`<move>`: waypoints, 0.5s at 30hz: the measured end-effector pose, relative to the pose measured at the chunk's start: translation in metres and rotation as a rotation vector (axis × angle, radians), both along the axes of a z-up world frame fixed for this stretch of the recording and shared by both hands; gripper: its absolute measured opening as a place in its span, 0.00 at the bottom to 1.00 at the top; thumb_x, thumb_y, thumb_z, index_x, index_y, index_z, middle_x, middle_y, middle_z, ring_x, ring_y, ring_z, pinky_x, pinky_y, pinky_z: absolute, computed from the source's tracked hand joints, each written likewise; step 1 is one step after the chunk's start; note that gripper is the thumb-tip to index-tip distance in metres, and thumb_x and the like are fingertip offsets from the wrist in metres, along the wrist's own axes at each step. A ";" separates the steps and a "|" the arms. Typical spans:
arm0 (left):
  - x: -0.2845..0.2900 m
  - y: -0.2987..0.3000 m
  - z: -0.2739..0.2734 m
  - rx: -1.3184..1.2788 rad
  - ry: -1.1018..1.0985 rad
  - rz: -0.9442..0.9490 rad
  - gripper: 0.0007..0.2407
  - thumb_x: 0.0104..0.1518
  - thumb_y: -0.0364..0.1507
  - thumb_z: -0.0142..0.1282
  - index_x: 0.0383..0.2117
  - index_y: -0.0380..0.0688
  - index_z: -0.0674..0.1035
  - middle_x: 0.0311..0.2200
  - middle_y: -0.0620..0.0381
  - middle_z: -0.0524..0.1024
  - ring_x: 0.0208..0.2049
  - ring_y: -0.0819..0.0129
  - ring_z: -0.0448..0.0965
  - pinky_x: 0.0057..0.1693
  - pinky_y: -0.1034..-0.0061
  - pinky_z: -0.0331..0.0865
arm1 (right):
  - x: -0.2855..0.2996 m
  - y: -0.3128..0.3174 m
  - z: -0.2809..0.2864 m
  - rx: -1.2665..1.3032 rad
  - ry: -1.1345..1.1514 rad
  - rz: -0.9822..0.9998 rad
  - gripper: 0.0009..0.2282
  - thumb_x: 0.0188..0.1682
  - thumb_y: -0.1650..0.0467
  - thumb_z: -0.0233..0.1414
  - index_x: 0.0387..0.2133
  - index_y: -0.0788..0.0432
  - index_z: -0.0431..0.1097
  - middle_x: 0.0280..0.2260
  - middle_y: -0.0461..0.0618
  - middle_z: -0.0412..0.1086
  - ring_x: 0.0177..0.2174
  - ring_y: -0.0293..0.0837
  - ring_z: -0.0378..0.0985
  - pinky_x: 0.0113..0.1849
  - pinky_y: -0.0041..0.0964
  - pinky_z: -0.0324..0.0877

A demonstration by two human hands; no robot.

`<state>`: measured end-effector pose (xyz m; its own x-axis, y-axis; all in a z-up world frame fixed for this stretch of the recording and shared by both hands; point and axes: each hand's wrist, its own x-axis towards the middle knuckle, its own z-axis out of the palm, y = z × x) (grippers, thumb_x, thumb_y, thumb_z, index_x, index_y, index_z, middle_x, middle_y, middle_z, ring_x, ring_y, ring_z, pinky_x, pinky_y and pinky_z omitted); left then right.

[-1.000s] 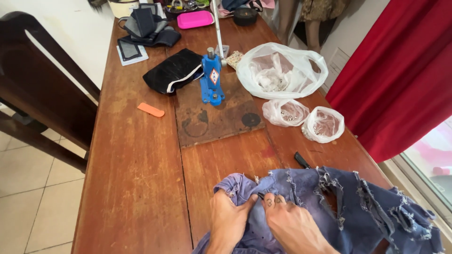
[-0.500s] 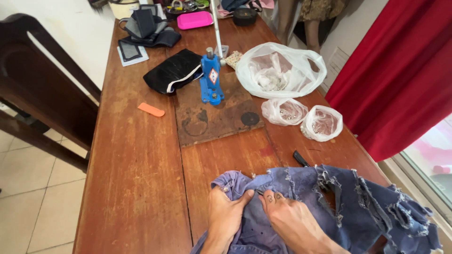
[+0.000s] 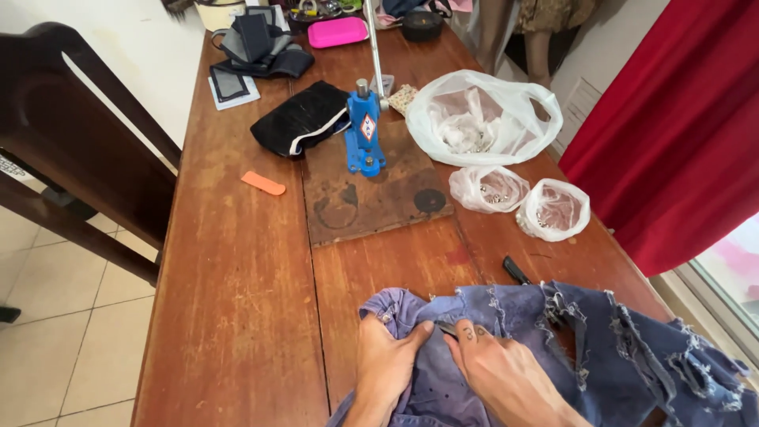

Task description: Attaching metal studs to denim jeans using a manual press machine and marking positions with a pen.

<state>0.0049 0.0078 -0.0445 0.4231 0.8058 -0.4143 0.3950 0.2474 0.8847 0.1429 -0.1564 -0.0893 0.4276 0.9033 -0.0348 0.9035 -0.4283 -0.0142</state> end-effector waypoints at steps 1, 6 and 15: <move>0.001 0.000 -0.001 0.000 -0.001 -0.001 0.18 0.49 0.36 0.83 0.47 0.52 0.94 0.46 0.62 0.99 0.52 0.68 1.00 0.63 0.72 0.87 | 0.002 -0.001 -0.003 0.000 -0.001 -0.001 0.16 0.74 0.51 0.47 0.45 0.46 0.65 0.27 0.50 0.81 0.25 0.70 0.89 0.23 0.72 0.78; 0.000 0.000 -0.007 -0.063 0.078 0.002 0.21 0.50 0.41 0.86 0.48 0.50 0.90 0.48 0.60 0.96 0.54 0.65 0.97 0.61 0.67 0.85 | 0.001 0.000 0.003 0.010 -0.010 0.011 0.15 0.73 0.52 0.48 0.44 0.46 0.65 0.25 0.49 0.80 0.23 0.69 0.88 0.23 0.71 0.77; -0.002 -0.002 0.008 -0.008 0.049 -0.043 0.15 0.52 0.38 0.83 0.45 0.53 0.94 0.44 0.64 0.99 0.50 0.69 1.00 0.60 0.71 0.87 | 0.003 -0.002 -0.004 -0.009 -0.121 0.094 0.13 0.74 0.55 0.46 0.47 0.48 0.68 0.26 0.49 0.82 0.22 0.64 0.90 0.21 0.65 0.79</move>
<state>0.0026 0.0056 -0.0362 0.4363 0.7840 -0.4416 0.4478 0.2365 0.8623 0.1455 -0.1588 -0.0937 0.3423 0.9396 0.0035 0.9347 -0.3409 0.1009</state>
